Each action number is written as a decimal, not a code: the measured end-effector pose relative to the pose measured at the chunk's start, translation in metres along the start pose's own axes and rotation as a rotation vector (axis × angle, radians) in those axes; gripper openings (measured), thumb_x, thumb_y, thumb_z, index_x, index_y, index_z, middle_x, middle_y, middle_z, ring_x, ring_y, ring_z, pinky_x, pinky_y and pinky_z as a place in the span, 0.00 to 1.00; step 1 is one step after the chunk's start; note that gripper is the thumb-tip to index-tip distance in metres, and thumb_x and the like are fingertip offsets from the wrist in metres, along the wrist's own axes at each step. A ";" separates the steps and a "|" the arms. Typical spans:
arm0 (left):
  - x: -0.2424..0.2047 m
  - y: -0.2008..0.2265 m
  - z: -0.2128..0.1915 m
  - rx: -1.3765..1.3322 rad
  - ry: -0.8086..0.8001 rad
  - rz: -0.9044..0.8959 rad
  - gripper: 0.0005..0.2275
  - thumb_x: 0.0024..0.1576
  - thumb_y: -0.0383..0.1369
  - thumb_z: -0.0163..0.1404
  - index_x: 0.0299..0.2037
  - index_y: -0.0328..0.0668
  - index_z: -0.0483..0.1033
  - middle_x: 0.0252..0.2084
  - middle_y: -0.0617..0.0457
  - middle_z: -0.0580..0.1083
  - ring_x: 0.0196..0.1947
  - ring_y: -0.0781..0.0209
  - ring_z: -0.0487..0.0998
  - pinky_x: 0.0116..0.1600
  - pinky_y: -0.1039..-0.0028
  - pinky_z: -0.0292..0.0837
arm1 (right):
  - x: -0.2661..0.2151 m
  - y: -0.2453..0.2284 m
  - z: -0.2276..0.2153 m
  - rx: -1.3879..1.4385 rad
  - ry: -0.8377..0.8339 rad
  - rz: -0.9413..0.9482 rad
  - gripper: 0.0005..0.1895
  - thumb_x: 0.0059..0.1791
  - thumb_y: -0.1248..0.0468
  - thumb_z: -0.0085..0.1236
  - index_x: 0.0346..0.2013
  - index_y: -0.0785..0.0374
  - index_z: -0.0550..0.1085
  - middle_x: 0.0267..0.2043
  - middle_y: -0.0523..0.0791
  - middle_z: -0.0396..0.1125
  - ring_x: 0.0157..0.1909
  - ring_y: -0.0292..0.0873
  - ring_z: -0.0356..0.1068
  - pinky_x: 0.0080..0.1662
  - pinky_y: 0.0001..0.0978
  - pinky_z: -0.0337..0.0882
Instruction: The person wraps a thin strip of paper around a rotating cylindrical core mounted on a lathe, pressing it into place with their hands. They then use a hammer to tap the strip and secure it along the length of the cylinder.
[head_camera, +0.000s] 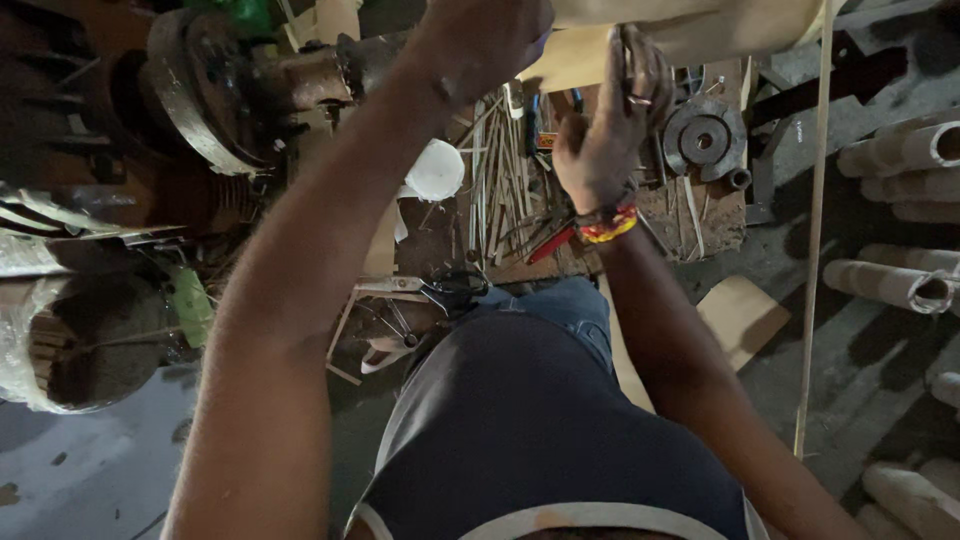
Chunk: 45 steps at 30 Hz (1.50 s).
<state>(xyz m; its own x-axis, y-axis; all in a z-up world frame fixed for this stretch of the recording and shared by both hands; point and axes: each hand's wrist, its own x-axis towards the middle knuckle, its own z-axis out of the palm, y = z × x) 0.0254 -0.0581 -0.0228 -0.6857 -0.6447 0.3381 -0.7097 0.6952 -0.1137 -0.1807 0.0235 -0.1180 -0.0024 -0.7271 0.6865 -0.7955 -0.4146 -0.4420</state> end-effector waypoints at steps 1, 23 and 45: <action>0.001 -0.001 -0.001 -0.039 -0.017 0.009 0.08 0.58 0.37 0.57 0.27 0.47 0.80 0.22 0.54 0.74 0.22 0.58 0.77 0.28 0.64 0.74 | -0.002 -0.006 0.002 -0.074 -0.041 0.032 0.39 0.52 0.58 0.60 0.76 0.60 0.56 0.79 0.47 0.48 0.81 0.51 0.43 0.79 0.58 0.41; -0.011 0.025 -0.040 0.108 0.017 0.031 0.11 0.60 0.38 0.54 0.42 0.38 0.82 0.48 0.48 0.74 0.60 0.49 0.70 0.71 0.43 0.52 | 0.006 -0.021 -0.021 -0.119 -0.026 -0.177 0.44 0.43 0.65 0.60 0.75 0.49 0.58 0.73 0.44 0.58 0.77 0.48 0.56 0.78 0.60 0.36; -0.049 0.008 0.010 0.205 -0.049 0.270 0.07 0.64 0.30 0.56 0.43 0.31 0.79 0.48 0.44 0.73 0.67 0.44 0.67 0.80 0.39 0.45 | 0.000 -0.019 -0.036 0.218 -0.345 -0.004 0.40 0.45 0.71 0.56 0.72 0.55 0.62 0.78 0.52 0.53 0.71 0.44 0.61 0.67 0.55 0.64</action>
<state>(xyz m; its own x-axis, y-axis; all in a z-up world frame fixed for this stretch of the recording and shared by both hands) 0.0518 -0.0238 -0.0495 -0.8568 -0.4640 0.2251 -0.5157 0.7677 -0.3804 -0.1871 0.0511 -0.0894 0.2331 -0.8510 0.4705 -0.6482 -0.4966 -0.5772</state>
